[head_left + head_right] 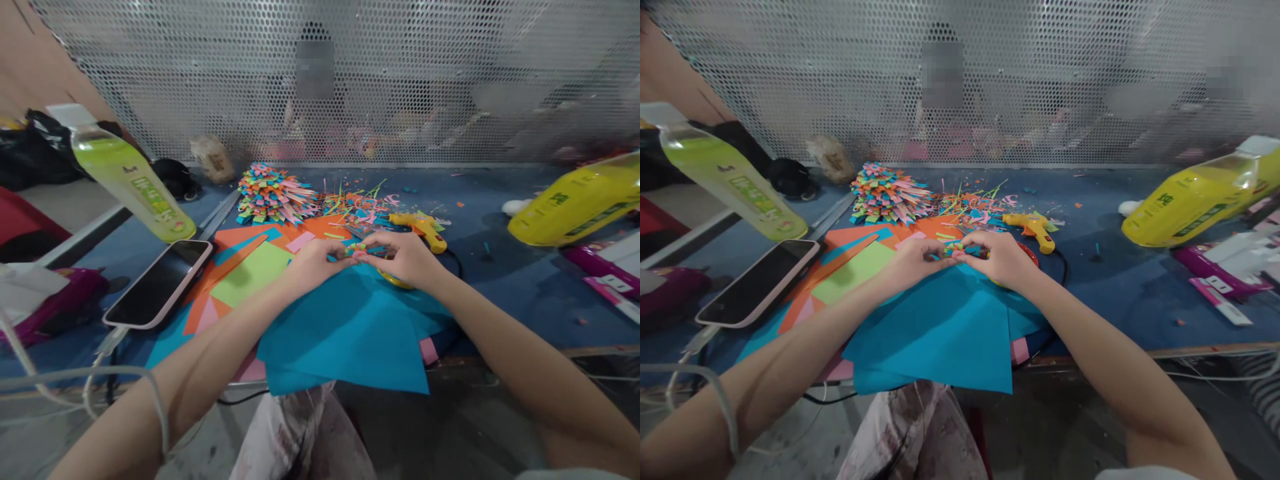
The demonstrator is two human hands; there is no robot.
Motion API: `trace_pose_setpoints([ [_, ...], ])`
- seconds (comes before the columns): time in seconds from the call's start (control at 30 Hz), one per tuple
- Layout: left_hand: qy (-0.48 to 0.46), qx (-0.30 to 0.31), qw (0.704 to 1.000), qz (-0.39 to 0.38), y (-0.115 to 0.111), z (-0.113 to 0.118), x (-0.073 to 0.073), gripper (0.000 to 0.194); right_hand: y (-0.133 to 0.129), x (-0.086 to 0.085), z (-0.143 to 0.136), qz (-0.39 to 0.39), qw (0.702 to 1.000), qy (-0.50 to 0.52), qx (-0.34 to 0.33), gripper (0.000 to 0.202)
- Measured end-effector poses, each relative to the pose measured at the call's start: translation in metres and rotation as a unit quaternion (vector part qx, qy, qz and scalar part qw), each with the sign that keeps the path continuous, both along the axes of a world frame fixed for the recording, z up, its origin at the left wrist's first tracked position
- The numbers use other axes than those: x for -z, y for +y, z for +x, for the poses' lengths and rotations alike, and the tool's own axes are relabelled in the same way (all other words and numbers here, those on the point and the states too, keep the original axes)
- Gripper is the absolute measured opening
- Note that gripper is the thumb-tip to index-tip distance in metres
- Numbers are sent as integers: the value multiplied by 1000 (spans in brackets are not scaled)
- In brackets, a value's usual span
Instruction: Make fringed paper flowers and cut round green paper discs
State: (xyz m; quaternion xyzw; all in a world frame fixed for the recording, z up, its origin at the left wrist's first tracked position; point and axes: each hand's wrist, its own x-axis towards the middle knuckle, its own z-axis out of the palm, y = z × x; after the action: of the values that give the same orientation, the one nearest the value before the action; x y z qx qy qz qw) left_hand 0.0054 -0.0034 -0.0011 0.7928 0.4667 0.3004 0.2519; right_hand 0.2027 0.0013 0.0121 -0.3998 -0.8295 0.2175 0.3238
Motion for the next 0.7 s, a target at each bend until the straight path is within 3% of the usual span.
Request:
trace_pose_setpoints([
  [0.23, 5, -14, 1000, 0, -1, -1, -7, 19, -1, 1, 0, 20, 1000, 1, 6, 19],
  [0.37, -102, -31, 994, -3, 8, -23, -25, 22, 1, 1, 2, 94, 993, 34, 70, 23],
  [0.47, -184, -115, 974, 68, 20, -46, -34, 24, 1, -2, 7, 162, 981, -16, 103, 25],
  [0.53, -137, -168, 973, 77, 28, -58, -34, 25, -1, -3, 9, 185, 978, -81, 44, 28],
  [0.6, -36, -194, 977, 81, 32, -64, -30, 24, -3, -4, 9, 196, 967, -148, -61, 34],
  [0.7, 82, -169, 980, 72, 31, -65, -23, 22, -4, -3, 8, 199, 948, -193, -157, 37],
])
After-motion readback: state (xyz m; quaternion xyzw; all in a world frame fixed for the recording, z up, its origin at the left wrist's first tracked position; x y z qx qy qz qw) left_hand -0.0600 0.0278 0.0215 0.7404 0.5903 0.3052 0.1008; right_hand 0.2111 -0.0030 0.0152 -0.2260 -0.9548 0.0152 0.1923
